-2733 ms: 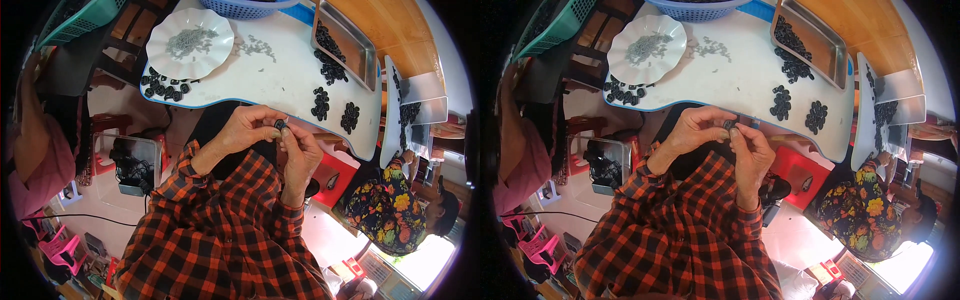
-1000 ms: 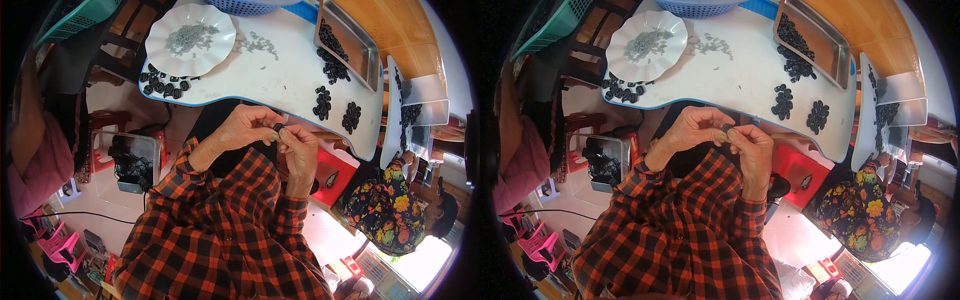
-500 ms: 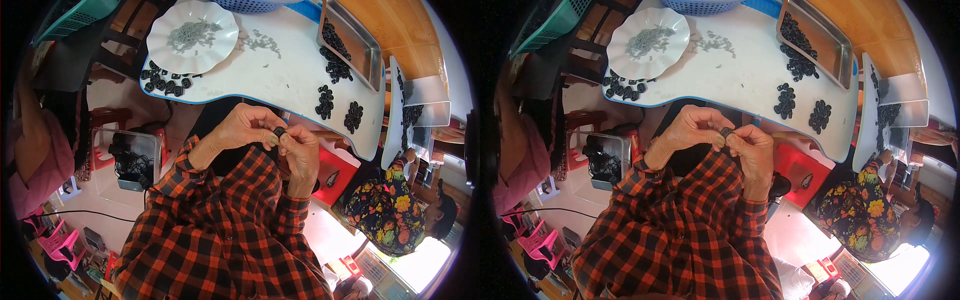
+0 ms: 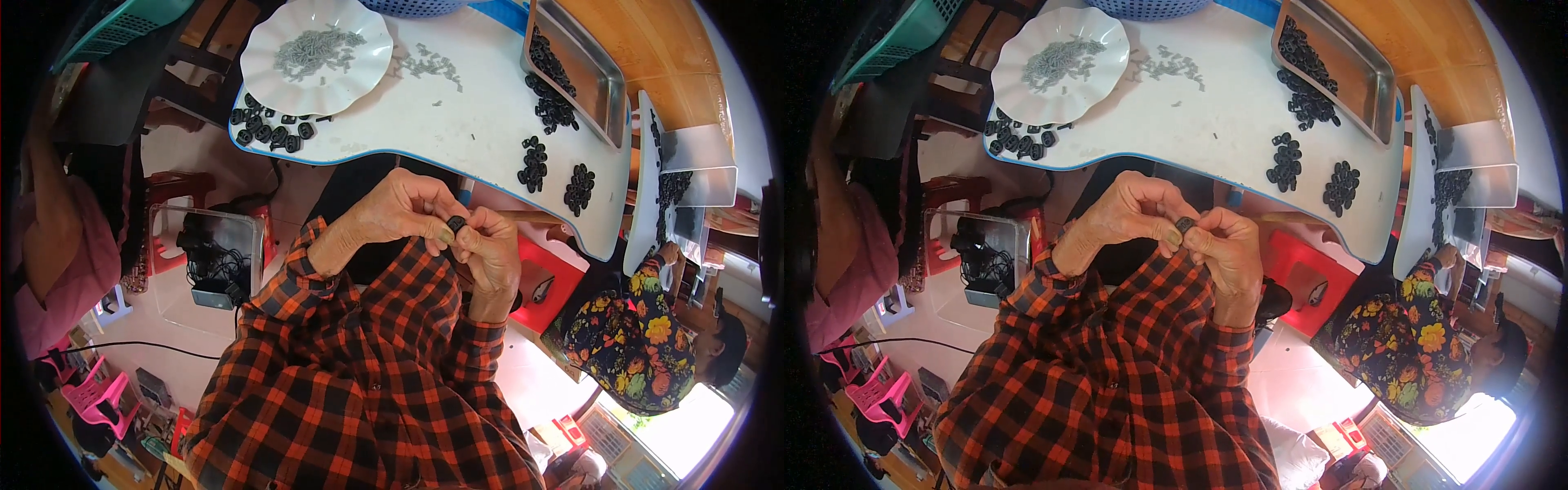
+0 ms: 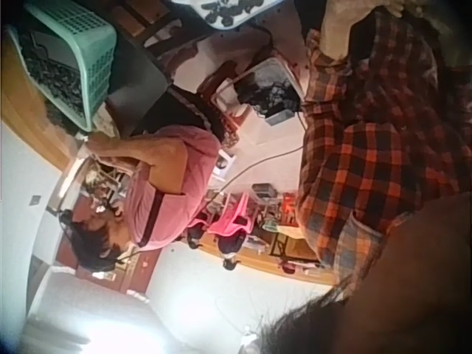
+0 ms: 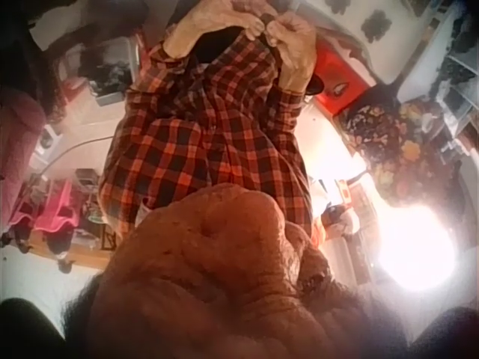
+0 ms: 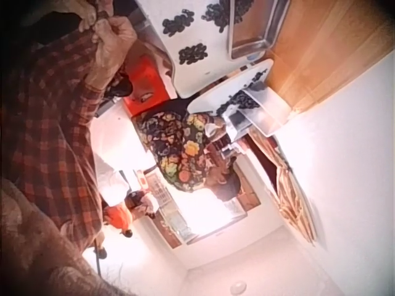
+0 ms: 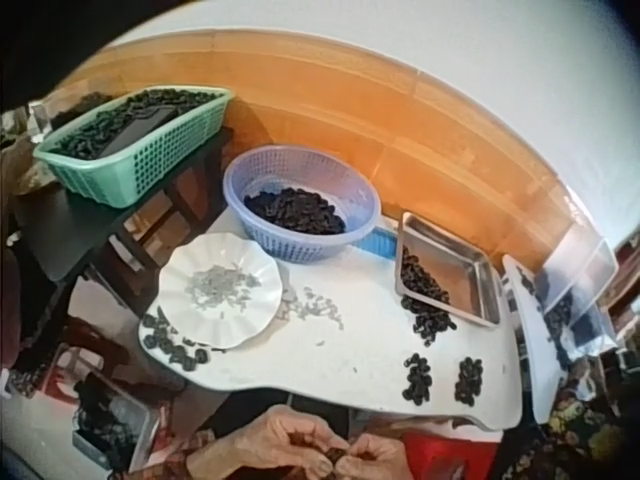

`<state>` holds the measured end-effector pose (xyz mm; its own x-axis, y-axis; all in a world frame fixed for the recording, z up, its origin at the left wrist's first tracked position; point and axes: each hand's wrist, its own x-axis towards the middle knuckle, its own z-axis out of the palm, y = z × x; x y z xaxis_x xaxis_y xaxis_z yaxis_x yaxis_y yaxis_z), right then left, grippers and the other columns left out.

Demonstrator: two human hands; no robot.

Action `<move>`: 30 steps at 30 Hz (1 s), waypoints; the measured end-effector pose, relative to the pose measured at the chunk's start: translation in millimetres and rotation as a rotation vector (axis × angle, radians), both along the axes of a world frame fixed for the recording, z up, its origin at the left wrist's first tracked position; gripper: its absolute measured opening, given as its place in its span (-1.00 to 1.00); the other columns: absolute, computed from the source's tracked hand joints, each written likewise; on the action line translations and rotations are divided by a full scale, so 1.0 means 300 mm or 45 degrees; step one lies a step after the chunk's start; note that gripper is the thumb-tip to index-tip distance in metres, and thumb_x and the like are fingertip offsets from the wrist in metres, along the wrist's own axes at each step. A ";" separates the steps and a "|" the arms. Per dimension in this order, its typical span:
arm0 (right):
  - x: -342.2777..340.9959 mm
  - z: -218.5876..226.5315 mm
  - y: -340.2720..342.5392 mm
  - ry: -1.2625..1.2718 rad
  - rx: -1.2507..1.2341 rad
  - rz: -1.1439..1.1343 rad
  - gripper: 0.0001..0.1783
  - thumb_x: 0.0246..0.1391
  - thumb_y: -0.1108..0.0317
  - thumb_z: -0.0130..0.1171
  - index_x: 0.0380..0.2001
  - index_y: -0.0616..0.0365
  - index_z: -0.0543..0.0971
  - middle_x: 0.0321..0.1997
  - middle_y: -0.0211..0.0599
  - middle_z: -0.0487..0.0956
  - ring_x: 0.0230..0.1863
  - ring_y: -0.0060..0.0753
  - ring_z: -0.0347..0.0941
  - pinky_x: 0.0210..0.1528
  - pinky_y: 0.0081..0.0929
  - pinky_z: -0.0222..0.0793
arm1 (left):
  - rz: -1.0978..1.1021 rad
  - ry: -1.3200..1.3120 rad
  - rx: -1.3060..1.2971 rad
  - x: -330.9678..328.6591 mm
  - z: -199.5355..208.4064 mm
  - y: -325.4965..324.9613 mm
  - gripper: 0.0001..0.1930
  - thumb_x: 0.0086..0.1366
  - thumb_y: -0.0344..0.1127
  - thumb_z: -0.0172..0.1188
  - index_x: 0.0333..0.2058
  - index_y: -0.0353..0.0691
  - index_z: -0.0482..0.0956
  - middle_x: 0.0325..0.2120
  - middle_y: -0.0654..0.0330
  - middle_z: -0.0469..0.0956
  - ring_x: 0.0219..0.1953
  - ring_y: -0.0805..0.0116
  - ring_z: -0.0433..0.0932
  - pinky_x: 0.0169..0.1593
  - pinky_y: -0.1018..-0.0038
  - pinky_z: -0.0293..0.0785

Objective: The person assembles plastic cord lock toggles by taking parts from the table and containers, pressing the pieces together by hand, and placing the assembled toggles onto the tabletop.

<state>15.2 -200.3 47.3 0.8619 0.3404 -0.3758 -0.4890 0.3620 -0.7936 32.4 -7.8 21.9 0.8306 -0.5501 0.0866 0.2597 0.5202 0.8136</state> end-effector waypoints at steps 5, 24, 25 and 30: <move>0.008 -0.012 0.002 0.036 0.039 0.033 -0.85 -0.12 0.53 0.32 -0.55 0.27 0.51 -0.60 -0.26 0.52 -0.71 -0.64 0.29 -0.67 -0.76 0.15 | 0.002 0.048 -0.020 -0.005 0.003 0.001 -0.76 0.08 -0.59 0.26 -0.23 -0.46 0.53 -0.43 0.03 0.61 -0.51 0.40 0.62 -0.41 0.59 0.58; 0.001 0.038 0.048 -0.220 -0.204 -0.059 -0.86 0.07 0.43 0.18 -0.40 0.32 0.52 -0.52 -0.33 0.51 -0.57 -0.62 0.35 -0.52 -0.73 0.24 | 0.219 0.021 0.048 -0.026 0.014 0.007 -0.72 0.11 -0.59 0.23 -0.16 -0.47 0.51 -0.40 0.07 0.59 -0.43 0.41 0.60 -0.34 0.54 0.59; 0.000 0.037 0.046 -0.229 -0.204 -0.062 -0.87 0.06 0.44 0.19 -0.39 0.31 0.54 -0.49 -0.33 0.54 -0.55 -0.65 0.35 -0.49 -0.74 0.24 | 0.224 0.039 0.034 -0.027 0.016 0.006 -0.72 0.12 -0.58 0.22 -0.15 -0.47 0.51 -0.39 0.08 0.59 -0.41 0.42 0.59 -0.32 0.54 0.59; -0.002 0.048 0.036 -0.241 -0.294 -0.152 -0.89 0.05 0.44 0.19 -0.40 0.28 0.56 -0.47 -0.37 0.56 -0.54 -0.72 0.33 -0.48 -0.77 0.23 | 0.190 0.018 0.007 -0.018 0.022 -0.014 -0.72 0.14 -0.58 0.21 -0.13 -0.46 0.50 -0.35 0.08 0.58 -0.36 0.43 0.59 -0.28 0.54 0.60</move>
<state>14.6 -189.6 61.8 0.9526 0.1574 -0.2605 -0.2897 0.2075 -0.9344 27.2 -11.9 28.4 0.9042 -0.4210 0.0719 0.1911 0.5495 0.8133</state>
